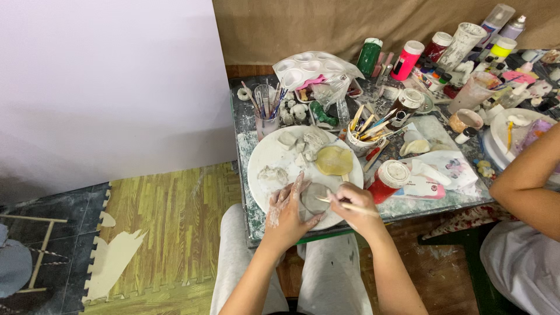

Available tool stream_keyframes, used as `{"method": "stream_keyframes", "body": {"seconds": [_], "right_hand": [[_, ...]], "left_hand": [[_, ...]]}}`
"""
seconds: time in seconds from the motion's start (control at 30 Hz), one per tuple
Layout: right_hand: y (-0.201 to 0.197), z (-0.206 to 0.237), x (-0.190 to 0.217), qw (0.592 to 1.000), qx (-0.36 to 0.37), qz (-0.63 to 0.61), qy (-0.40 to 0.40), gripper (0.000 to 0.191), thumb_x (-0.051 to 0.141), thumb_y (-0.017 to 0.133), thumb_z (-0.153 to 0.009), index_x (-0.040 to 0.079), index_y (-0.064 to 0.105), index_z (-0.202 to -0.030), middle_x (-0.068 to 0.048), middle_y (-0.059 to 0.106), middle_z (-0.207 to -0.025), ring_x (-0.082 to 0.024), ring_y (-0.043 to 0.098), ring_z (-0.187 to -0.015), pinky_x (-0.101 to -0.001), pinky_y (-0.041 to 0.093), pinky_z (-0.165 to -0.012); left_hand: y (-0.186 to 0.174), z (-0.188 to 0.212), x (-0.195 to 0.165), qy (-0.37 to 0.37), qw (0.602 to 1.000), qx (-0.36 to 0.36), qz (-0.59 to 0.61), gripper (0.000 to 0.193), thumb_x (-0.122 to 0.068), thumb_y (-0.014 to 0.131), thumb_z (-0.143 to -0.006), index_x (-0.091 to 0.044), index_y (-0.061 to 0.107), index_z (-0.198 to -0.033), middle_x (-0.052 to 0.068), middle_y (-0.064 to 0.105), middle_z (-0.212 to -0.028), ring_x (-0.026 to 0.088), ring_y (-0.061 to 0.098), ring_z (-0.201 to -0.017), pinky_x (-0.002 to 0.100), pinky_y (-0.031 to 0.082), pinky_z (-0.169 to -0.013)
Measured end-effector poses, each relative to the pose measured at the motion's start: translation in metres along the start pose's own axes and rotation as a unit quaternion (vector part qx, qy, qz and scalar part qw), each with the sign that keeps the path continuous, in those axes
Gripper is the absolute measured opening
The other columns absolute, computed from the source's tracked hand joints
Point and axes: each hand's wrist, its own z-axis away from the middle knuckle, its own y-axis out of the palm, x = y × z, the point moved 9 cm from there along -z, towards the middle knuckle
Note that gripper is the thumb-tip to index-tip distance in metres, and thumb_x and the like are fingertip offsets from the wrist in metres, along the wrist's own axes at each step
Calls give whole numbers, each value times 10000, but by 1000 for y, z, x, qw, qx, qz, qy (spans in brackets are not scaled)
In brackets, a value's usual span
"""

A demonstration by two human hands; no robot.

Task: The person shapes a lump of grey clay on a white rotating plate using a wooden modelling tool and their hands. They repeatedly smooth and press the clay, then lift it to roll and refine its form before returning it to the plate for further shaping.

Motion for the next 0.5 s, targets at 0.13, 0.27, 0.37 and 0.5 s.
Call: {"method": "stream_keyframes", "body": {"seconds": [0.13,0.27,0.37,0.5], "right_hand": [[-4,-4,2,999,-45,-2,4,109,10,766,-836,2,664,-872,-71,621,-767,-185,594,-612,-332,455,-518],[1,-4,22,999,-10,25,-39,199,-5,779,-809,-15,581,-807,-101,554,-760,-206,544,-625,-324,440,-558],[-2,-8,21,1000,-11,4,-9,194,-6,779,-803,-1,587,-777,-85,565,-732,-186,557,-592,-314,441,-537],[2,-12,38,991,-49,63,-111,162,24,776,-826,23,614,-835,-55,603,-789,-178,577,-704,-297,473,-594]], "left_hand": [[3,1,8,-20,1000,14,17,1206,-410,875,-743,-19,123,-1601,92,600,-1448,353,505,-1347,496,273,-1154],[-3,0,10,-14,999,-7,38,1260,-413,884,-728,3,74,-1597,122,575,-1463,348,505,-1367,485,282,-1143],[0,0,13,-22,999,4,27,1271,-407,891,-719,7,72,-1598,127,567,-1470,352,507,-1346,479,284,-1150],[-1,2,10,-10,1000,-10,18,1262,-422,897,-730,10,83,-1592,130,564,-1467,355,509,-1362,484,291,-1147]]}}
